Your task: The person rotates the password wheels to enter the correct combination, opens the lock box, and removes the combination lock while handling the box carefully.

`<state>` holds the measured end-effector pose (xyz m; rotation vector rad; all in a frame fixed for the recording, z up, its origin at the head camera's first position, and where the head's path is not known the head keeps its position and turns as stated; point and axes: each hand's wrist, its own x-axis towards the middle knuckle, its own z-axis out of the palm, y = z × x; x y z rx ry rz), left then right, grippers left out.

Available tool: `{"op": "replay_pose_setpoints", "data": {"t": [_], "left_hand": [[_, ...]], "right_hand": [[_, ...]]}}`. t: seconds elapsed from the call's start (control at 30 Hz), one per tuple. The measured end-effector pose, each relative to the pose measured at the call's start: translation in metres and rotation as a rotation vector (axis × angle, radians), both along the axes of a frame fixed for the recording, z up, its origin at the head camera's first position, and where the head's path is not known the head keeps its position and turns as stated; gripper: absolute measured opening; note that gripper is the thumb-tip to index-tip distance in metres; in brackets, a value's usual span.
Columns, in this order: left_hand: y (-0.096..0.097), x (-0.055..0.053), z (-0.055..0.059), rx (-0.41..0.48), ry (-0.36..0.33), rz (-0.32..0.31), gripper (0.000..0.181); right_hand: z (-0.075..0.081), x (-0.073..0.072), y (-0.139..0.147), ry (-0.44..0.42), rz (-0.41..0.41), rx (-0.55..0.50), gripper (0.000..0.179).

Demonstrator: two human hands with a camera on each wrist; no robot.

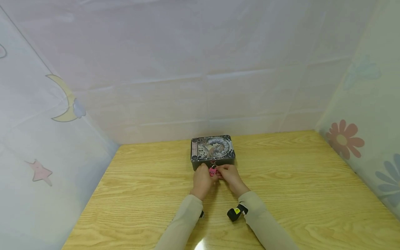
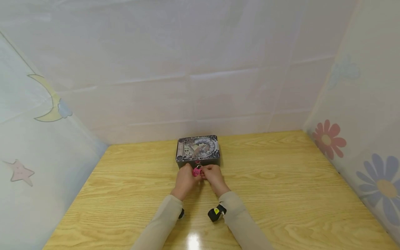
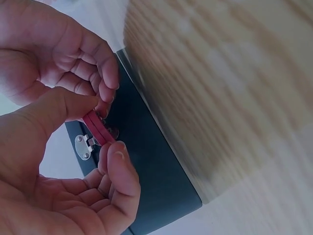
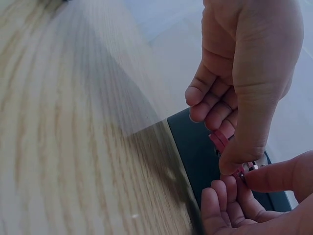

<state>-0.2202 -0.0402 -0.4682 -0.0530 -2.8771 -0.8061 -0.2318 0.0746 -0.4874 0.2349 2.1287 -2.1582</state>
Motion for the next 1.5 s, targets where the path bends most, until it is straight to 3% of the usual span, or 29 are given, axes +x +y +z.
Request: {"op": "replay_pose_setpoints", "data": {"t": [0.57,1.0,1.5], "left_hand": [[-0.004,-0.001,0.006,0.028,-0.029,0.011,0.039],[-0.007,-0.002,0.011,0.048,-0.095,0.003,0.040],[-0.006,0.001,0.009,0.039,-0.030,-0.032,0.039]], "right_hand": [[0.001,0.001,0.001,-0.005,0.000,0.002,0.020],[0.007,0.005,0.002,-0.002,0.019,-0.005,0.022],[0.003,0.008,0.005,-0.001,-0.044,-0.021,0.021]]}}
